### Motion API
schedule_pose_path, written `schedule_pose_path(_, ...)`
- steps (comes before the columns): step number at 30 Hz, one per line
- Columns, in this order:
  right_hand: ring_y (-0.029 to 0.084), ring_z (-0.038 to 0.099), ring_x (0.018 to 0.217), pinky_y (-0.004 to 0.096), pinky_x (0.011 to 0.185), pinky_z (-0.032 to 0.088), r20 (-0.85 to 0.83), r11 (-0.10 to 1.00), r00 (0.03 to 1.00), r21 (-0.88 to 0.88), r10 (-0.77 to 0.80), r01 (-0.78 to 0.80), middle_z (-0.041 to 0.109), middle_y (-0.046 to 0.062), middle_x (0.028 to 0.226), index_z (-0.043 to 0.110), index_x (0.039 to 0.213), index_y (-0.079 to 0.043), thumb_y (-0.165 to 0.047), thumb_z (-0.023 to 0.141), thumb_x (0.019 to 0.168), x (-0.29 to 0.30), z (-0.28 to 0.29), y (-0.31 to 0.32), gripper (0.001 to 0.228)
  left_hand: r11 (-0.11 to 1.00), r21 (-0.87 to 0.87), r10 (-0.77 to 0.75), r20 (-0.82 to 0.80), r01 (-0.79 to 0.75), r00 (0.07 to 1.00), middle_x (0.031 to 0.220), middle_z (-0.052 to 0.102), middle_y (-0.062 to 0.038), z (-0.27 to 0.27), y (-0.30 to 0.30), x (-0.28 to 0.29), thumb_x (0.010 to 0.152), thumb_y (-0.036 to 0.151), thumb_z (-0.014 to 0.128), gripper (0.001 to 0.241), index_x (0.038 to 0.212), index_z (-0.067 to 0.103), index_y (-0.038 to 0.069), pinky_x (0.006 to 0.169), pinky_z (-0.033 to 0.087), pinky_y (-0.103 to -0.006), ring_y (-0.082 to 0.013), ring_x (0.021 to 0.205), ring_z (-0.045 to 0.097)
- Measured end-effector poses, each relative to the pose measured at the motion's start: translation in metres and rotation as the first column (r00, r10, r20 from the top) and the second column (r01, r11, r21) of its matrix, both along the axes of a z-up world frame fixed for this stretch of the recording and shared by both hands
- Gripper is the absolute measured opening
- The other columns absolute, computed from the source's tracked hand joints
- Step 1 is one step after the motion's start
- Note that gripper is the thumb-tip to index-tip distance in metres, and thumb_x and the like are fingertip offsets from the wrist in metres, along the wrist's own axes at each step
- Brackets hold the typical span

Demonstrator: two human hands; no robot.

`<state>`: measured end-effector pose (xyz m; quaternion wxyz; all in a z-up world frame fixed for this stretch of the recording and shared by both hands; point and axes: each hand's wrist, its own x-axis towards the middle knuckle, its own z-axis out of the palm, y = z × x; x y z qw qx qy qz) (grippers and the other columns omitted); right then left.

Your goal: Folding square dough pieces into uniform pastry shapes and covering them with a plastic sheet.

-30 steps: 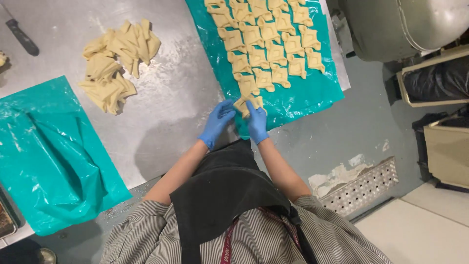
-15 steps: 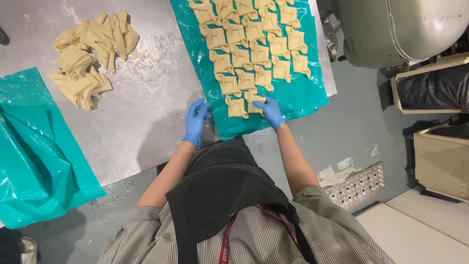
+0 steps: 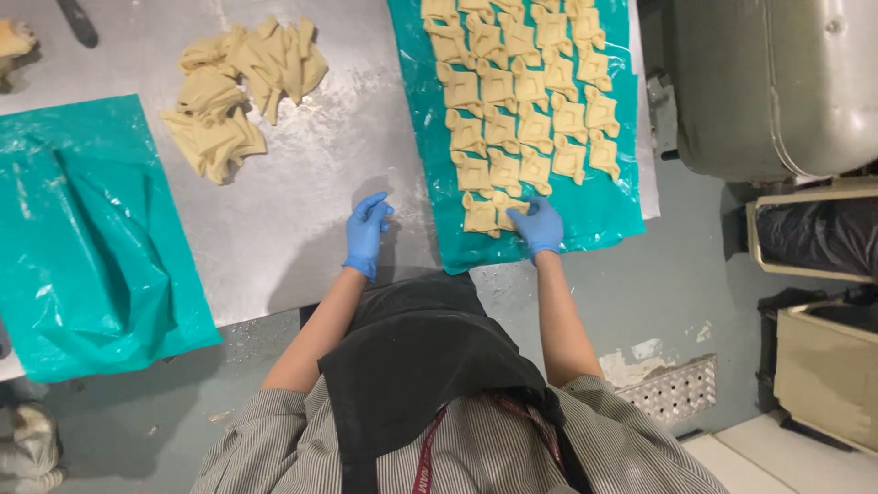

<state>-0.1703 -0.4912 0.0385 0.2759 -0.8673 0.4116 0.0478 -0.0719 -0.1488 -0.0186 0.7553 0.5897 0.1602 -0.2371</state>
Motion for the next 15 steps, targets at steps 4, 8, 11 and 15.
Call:
schedule_pose_path(4, 0.038, 0.069, 0.096, 0.047, 0.083, 0.055, -0.11, 0.971, 0.985, -0.185, 0.134, -0.153, 0.07, 0.021, 0.108, 0.074, 0.115, -0.003, -0.049, 0.091, 0.073, -0.01, -0.03, -0.03, 0.064, 0.999, -0.003, 0.037, -0.016, -0.037, 0.999, 0.095, 0.07, -0.001, -0.005, 0.032, 0.007, 0.098, 0.012, 0.063, 0.026, 0.123, 0.071, 0.006, 0.067, 0.05, -0.0224, -0.0049, 0.085, 0.065)
schedule_pose_path(8, 0.043, 0.065, 0.097, 0.05, 0.081, 0.053, -0.04, 0.926, 0.991, -0.352, 0.131, -0.137, 0.065, 0.025, 0.11, 0.069, 0.121, 0.0, -0.044, 0.088, 0.078, 0.024, 0.008, 0.028, 0.064, 0.995, 0.083, 0.06, 0.009, -0.061, 0.998, 0.094, 0.074, -0.003, -0.014, 0.076, 0.017, 0.1, 0.014, 0.063, 0.024, 0.121, 0.073, 0.008, 0.066, 0.049, -0.0226, -0.0077, 0.075, 0.059)
schedule_pose_path(11, 0.04, 0.066, 0.104, 0.047, 0.087, 0.054, 0.232, 0.858, 0.924, -0.489, 0.304, -0.16, 0.065, 0.021, 0.116, 0.069, 0.122, -0.003, -0.032, 0.084, 0.09, 0.052, 0.018, 0.073, 0.046, 0.981, 0.178, 0.069, 0.046, -0.076, 0.997, 0.094, 0.073, -0.001, -0.017, 0.107, 0.033, 0.099, 0.016, 0.063, 0.024, 0.119, 0.074, 0.01, 0.065, 0.049, -0.0237, -0.0069, 0.076, 0.061)
schedule_pose_path(15, 0.03, 0.066, 0.096, 0.039, 0.085, 0.054, 0.441, 0.929, 0.819, -0.123, 0.367, -0.35, 0.065, 0.015, 0.11, 0.066, 0.124, -0.004, -0.016, 0.075, 0.093, 0.091, 0.029, 0.167, 0.034, 0.808, 0.461, 0.115, 0.489, -0.368, 0.865, 0.103, 0.07, -0.007, 0.009, 0.152, 0.074, 0.094, 0.011, 0.071, 0.021, 0.114, 0.074, 0.007, 0.079, 0.054, -0.031, -0.0181, 0.087, 0.064)
